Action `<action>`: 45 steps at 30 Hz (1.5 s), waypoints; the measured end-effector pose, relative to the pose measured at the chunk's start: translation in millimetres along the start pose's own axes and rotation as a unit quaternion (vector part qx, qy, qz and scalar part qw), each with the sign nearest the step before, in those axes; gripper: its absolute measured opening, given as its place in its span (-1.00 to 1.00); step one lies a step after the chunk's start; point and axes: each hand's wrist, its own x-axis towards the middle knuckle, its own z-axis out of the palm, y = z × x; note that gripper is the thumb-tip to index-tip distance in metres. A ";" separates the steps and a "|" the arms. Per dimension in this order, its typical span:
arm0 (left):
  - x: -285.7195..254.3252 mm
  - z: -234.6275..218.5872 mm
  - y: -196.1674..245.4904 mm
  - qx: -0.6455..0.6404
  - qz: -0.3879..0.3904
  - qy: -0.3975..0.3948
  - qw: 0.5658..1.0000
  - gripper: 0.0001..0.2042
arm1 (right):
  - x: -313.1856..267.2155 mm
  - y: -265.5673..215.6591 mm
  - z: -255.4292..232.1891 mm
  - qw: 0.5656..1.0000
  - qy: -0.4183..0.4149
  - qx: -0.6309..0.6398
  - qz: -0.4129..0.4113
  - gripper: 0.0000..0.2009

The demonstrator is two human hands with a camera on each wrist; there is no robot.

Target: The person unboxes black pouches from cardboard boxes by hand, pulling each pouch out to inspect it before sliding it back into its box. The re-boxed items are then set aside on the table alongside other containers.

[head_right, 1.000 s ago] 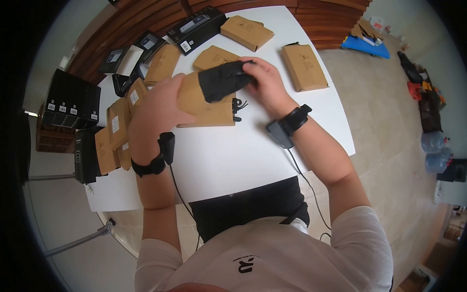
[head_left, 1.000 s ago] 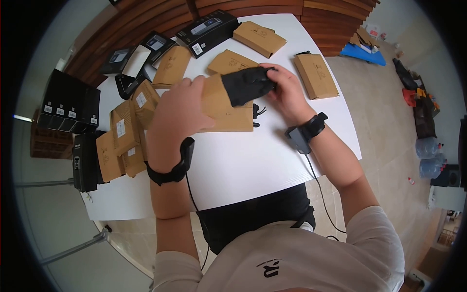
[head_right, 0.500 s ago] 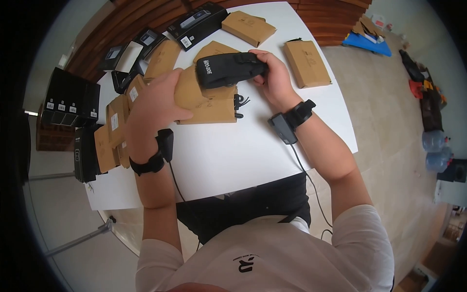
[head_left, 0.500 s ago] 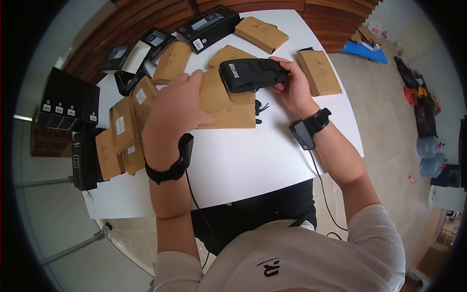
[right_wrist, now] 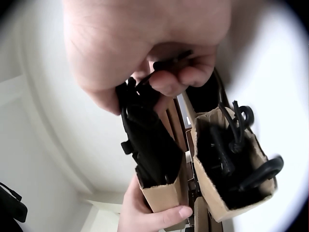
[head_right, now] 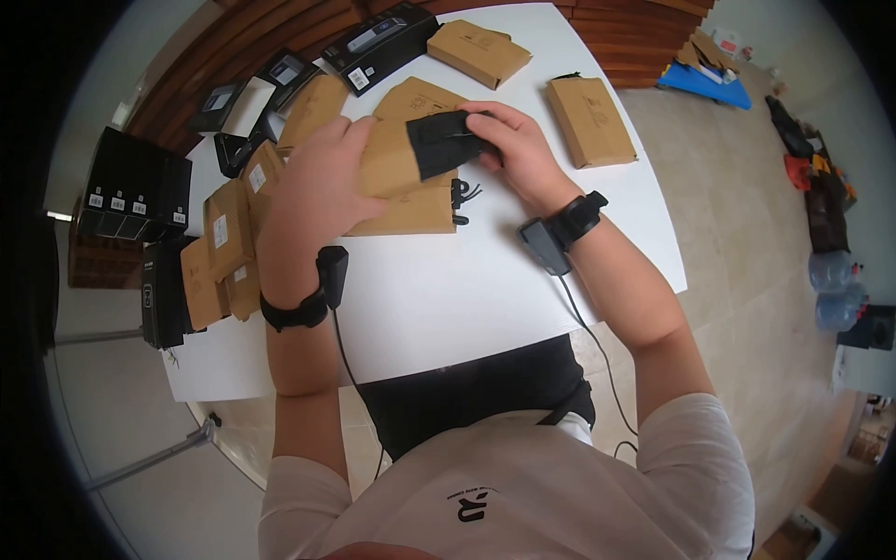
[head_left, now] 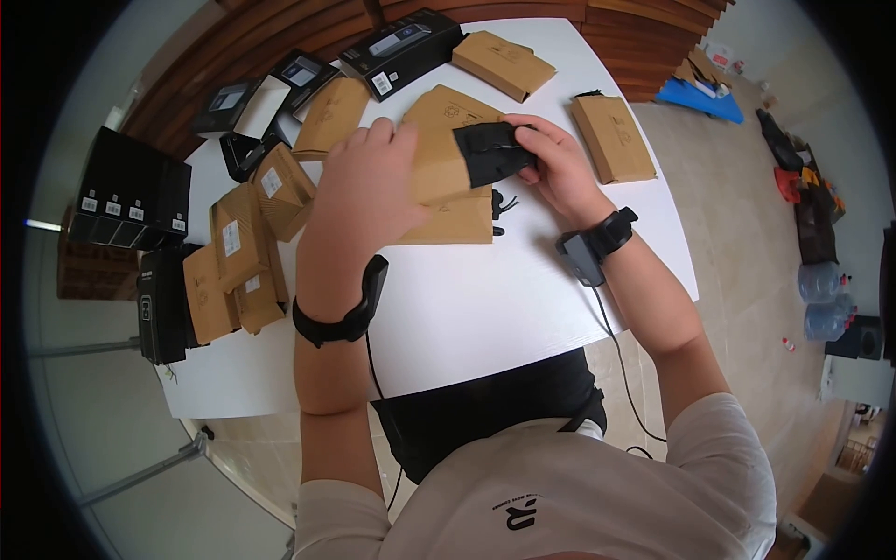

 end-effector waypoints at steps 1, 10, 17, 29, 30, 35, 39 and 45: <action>1.6 2.5 4.5 -0.017 0.034 0.012 0.999 -0.27 | -1.4 0.9 -0.2 1.000 -0.023 -0.019 0.005 -0.73; 4.9 9.0 14.7 -0.030 0.066 0.031 0.997 -0.24 | -5.9 1.7 2.8 0.997 -0.070 -0.030 0.007 -0.74; 4.7 12.9 17.0 -0.028 0.090 0.012 0.995 -0.21 | -10.7 1.3 9.7 0.991 -0.078 -0.107 0.016 -0.78; 1.0 7.1 18.8 -0.030 0.012 -0.081 0.996 -0.15 | 3.1 7.1 -0.3 0.981 0.092 -0.167 -0.015 -0.77; 1.9 6.8 15.4 -0.029 0.013 -0.079 0.996 -0.15 | 3.1 7.1 0.6 0.975 0.102 -0.193 -0.029 -0.76; 4.8 0.3 -0.7 -0.006 -0.008 -0.010 1.000 -0.19 | 2.9 3.5 0.5 0.976 0.092 -0.198 0.002 -0.73; 12.0 14.1 -17.9 -0.002 -0.021 0.001 1.000 -0.17 | 0.9 -0.3 5.1 0.979 0.086 -0.182 0.043 -0.72; 16.0 18.9 -30.4 -0.040 -0.028 0.001 0.999 -0.16 | 1.7 -0.5 6.5 0.985 0.132 -0.107 0.020 -0.75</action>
